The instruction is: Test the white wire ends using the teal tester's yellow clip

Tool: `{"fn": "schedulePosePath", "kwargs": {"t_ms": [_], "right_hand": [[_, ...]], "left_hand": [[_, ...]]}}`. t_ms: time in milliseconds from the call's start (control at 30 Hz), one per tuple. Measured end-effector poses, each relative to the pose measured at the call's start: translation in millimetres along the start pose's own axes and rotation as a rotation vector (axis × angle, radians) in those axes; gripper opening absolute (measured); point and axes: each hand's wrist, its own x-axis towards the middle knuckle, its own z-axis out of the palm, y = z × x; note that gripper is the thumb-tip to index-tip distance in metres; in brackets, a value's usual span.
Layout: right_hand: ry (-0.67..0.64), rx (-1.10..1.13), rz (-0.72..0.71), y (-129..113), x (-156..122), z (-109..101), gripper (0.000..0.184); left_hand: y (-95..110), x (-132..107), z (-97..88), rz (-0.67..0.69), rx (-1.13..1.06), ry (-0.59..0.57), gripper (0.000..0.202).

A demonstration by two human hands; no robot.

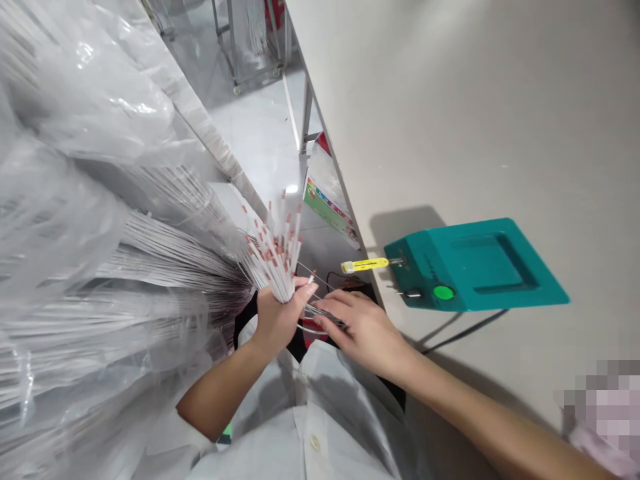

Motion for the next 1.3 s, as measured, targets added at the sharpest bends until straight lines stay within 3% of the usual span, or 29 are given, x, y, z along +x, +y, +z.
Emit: {"fn": "schedulePosePath", "kwargs": {"t_ms": [133,233,533,700,833,1000,1067,1167,1300], "right_hand": [[-0.358,-0.439,-0.101,8.4,-14.7,3.5,0.014],[-0.469,-0.65,-0.083,10.6,-21.3,10.9,0.015],[-0.643,-0.612,-0.007,1.0,-25.1,47.1,0.023],[-0.59,-0.592,0.038,0.1,-15.2,40.7,0.043],[-0.464,-0.515,-0.047,2.6,-1.8,10.6,0.024],[0.154,-0.258,-0.104,5.3,7.7,-32.3,0.024],[0.297,-0.158,-0.126,5.5,11.0,-43.4,0.021],[0.331,-0.076,-0.152,6.0,15.5,-51.7,0.02],[0.26,-0.067,-0.215,7.7,17.3,-53.8,0.024]], "left_hand": [[-4.2,8.6,-4.6,-0.01,-0.139,0.085,0.018],[-3.1,10.6,-5.5,0.005,-0.188,0.081,0.022],[5.3,8.2,-11.8,0.048,-0.156,0.072,0.021],[6.8,4.7,-13.3,-0.013,-0.127,0.044,0.019],[6.4,4.8,-13.4,-0.023,-0.107,0.005,0.019],[3.7,1.8,-13.5,-0.012,-0.023,-0.079,0.019],[2.7,-0.3,-12.5,0.005,0.016,-0.135,0.019],[3.5,-3.0,-10.5,0.018,0.058,-0.199,0.021],[7.5,-4.3,-8.3,0.047,0.071,-0.233,0.021]]}}
